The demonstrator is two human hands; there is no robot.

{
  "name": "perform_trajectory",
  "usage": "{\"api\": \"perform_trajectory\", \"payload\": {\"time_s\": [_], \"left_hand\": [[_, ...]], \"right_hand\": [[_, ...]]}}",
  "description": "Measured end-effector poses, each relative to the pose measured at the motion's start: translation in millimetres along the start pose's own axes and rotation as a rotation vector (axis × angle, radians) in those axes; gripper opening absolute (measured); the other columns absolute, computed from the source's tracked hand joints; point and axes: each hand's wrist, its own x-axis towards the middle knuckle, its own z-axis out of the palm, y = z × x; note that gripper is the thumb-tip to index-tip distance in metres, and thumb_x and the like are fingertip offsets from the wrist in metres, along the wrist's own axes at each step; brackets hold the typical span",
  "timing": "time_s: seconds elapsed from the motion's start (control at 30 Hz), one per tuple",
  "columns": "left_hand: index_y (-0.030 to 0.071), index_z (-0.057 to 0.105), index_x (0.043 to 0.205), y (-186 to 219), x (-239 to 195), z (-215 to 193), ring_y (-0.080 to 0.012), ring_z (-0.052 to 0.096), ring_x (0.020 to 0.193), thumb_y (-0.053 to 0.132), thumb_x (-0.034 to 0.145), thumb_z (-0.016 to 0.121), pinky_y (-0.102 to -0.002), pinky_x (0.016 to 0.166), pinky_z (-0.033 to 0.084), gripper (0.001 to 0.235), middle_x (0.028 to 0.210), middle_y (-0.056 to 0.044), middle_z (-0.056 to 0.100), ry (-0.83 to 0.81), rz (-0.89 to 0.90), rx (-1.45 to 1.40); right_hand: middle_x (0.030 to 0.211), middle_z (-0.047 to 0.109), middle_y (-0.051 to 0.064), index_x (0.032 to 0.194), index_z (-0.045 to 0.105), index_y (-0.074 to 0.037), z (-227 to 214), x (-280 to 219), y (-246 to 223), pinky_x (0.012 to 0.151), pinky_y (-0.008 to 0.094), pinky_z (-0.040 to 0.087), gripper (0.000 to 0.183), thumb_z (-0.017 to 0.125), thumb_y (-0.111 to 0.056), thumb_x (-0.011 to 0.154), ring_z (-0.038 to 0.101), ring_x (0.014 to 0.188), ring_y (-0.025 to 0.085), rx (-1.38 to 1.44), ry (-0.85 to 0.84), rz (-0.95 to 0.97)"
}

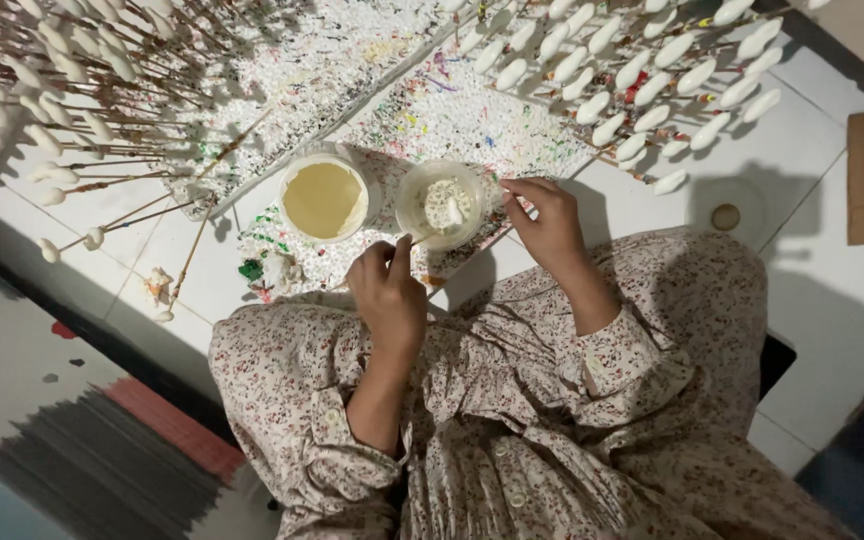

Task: Coating the tips of artificial bait sticks by dipping them into a liquid adhesive and then into a texturing powder.

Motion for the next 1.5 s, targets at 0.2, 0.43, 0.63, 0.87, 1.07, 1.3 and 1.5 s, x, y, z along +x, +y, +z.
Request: {"api": "perform_trajectory", "payload": {"time_s": [0.2,0.43,0.63,0.87,1.07,1.3,1.5], "left_hand": [[0.006,0.081,0.102,20.5,12.7,-20.1,-0.0349,0.067,0.082,-0.017,0.084,0.065,-0.042,0.078,0.054,0.033,0.090,-0.012,0.065,-0.040,-0.292,-0.569],[0.003,0.080,0.102,21.9,10.0,-25.6,-0.0322,0.072,0.081,-0.011,0.082,0.077,-0.044,0.076,0.057,0.024,0.088,-0.019,0.073,-0.074,-0.468,-1.053],[0.005,0.080,0.108,39.3,45.7,-36.4,-0.0302,0.076,0.083,-0.002,0.085,0.080,-0.044,0.074,0.059,0.025,0.090,-0.018,0.078,-0.155,-0.406,-1.102],[0.004,0.081,0.093,48.7,78.0,-29.6,-0.0325,0.075,0.077,-0.004,0.080,0.084,-0.041,0.072,0.059,0.015,0.086,-0.014,0.076,-0.127,-0.205,-1.029],[0.004,0.081,0.096,54.6,88.9,-11.8,-0.0302,0.073,0.074,-0.003,0.083,0.082,-0.039,0.070,0.059,0.015,0.086,-0.013,0.074,-0.148,-0.131,-1.088],[0.004,0.078,0.117,47.8,108.3,-6.8,-0.0384,0.074,0.085,-0.002,0.088,0.079,-0.044,0.074,0.061,0.030,0.096,-0.017,0.074,-0.109,-0.054,-1.064],[-0.001,0.080,0.108,22.8,109.3,-21.5,-0.0305,0.071,0.069,-0.004,0.094,0.071,-0.038,0.063,0.057,0.017,0.084,-0.016,0.073,-0.041,-0.075,-0.910]], "right_hand": [[0.096,0.076,0.016,0.111,0.082,-0.006,11.6,-12.8,12.4,0.084,0.046,0.057,0.029,0.076,0.007,0.086,0.074,0.092,0.038,0.021,0.005,0.032],[0.108,0.076,0.023,0.118,0.076,0.003,2.0,-21.7,-43.8,0.092,0.053,0.057,0.029,0.070,0.011,0.091,0.073,0.100,0.042,0.206,-0.144,0.083],[0.115,0.073,0.027,0.113,0.074,0.009,5.5,-33.0,-73.1,0.091,0.053,0.059,0.028,0.080,0.004,0.087,0.073,0.103,0.043,0.393,-0.243,0.141],[0.093,0.073,0.021,0.104,0.078,0.006,9.2,-31.5,-67.6,0.080,0.043,0.062,0.017,0.082,0.000,0.088,0.075,0.091,0.033,0.285,-0.109,0.140],[0.090,0.075,0.016,0.098,0.080,0.001,6.2,-20.1,-65.8,0.075,0.041,0.061,0.009,0.078,0.005,0.090,0.075,0.085,0.032,0.121,0.030,-0.018],[0.090,0.077,0.019,0.094,0.079,0.004,4.4,7.3,-34.9,0.074,0.042,0.059,0.007,0.082,0.009,0.089,0.075,0.082,0.035,-0.074,0.276,-0.201],[0.092,0.078,0.014,0.098,0.079,0.003,22.6,40.7,7.0,0.070,0.037,0.063,0.004,0.077,0.005,0.097,0.076,0.082,0.033,-0.110,0.412,-0.196]]}}
